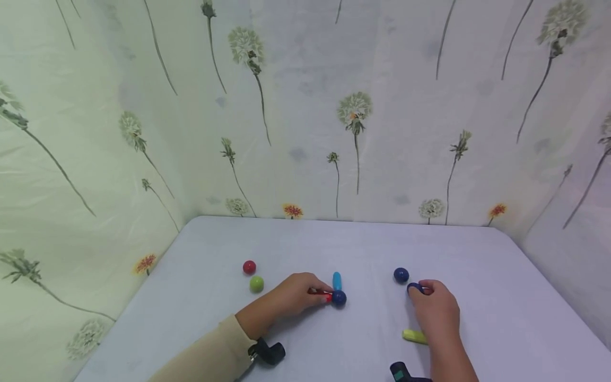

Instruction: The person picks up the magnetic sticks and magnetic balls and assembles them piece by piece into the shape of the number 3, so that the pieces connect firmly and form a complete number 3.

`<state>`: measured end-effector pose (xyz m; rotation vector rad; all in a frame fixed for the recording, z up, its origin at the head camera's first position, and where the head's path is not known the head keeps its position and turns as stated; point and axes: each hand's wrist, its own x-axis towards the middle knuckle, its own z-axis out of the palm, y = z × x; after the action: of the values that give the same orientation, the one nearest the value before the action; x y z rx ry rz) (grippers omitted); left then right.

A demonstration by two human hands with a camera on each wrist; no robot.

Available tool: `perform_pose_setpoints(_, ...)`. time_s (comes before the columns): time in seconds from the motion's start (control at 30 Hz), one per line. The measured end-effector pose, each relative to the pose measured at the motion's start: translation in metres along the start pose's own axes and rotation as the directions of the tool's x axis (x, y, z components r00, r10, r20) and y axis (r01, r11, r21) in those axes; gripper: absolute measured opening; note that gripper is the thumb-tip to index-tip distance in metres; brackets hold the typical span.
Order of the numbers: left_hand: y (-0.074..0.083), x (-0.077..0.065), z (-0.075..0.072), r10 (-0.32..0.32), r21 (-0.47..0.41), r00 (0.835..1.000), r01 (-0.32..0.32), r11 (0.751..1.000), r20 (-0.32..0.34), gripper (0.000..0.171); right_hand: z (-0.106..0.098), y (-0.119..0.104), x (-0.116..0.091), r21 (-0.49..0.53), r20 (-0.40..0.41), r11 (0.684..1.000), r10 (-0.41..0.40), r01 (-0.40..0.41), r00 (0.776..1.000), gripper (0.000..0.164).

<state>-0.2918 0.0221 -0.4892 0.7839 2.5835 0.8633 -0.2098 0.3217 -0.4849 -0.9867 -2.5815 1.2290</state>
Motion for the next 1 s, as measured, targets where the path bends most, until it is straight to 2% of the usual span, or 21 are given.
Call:
perform_pose_setpoints(0.33,0.001,-0.002,-0.002,-0.005,-0.011,1.000,0.005,1.000,0.007,0.026,0.000,-0.001,0.003,0.017,0.000,1.000,0.020,-0.020,1.000,0.055)
perform_pose_setpoints(0.6,0.000,-0.003,-0.001,0.027,-0.010,1.000,-0.026,1.000,0.015,0.026,0.001,0.001,0.003,0.010,0.016,1.000,-0.005,0.005,1.000,0.054)
perform_pose_setpoints(1.0,-0.003,-0.002,0.000,0.023,0.013,1.000,-0.023,1.000,0.018,0.028,0.002,-0.013,-0.007,0.071,0.024,0.997,-0.029,0.027,0.999,0.057)
